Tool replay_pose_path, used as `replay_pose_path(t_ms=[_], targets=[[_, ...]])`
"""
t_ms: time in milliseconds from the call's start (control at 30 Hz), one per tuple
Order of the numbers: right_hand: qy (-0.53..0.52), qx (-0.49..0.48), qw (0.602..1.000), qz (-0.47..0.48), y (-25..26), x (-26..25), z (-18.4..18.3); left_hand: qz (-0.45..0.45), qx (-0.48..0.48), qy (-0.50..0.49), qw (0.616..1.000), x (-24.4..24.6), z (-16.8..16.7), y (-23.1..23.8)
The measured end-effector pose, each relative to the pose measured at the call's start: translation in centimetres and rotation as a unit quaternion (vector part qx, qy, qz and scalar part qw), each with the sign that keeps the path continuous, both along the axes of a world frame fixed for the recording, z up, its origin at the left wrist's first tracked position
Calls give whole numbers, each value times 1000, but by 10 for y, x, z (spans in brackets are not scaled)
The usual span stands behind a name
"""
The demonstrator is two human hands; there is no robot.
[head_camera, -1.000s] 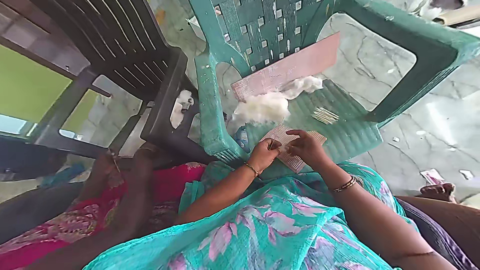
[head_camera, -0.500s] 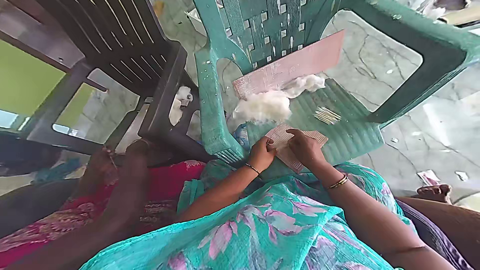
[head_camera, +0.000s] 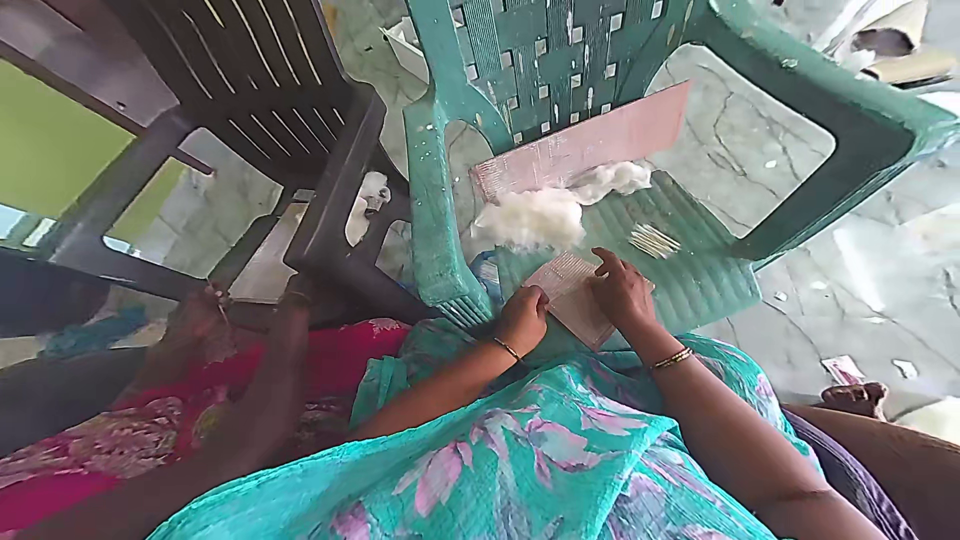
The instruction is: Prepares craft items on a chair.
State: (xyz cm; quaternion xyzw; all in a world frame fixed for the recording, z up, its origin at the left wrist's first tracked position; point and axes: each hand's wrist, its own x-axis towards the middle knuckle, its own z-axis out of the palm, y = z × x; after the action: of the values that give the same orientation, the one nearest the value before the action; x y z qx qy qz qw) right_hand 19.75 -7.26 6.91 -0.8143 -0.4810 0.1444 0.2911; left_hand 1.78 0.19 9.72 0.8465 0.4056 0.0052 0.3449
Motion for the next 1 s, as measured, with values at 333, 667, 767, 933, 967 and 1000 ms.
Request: replay_pose_path(t_ms=[333,667,767,933,967,1000], targets=[[-99,28,985,141,15,11,-12,-5,4,43,999,5,-1,1],[-150,-231,910,311,-45,0,13,-56,-24,50,997,-5,3,-11],[-144,-251,901,323,-72,3,23,-80,-43,45,995,-9,3,-18],[-113,-185,935,280,-83,19,29,-66,-37,5,997,-10,1,-19],[-126,-159,943,265,-78,21,26,-54,-30,-4,998,-10,-1,-17],[-137,-142,947,254,-71,23,24,-43,-24,-11,999,-9,-1,-15]])
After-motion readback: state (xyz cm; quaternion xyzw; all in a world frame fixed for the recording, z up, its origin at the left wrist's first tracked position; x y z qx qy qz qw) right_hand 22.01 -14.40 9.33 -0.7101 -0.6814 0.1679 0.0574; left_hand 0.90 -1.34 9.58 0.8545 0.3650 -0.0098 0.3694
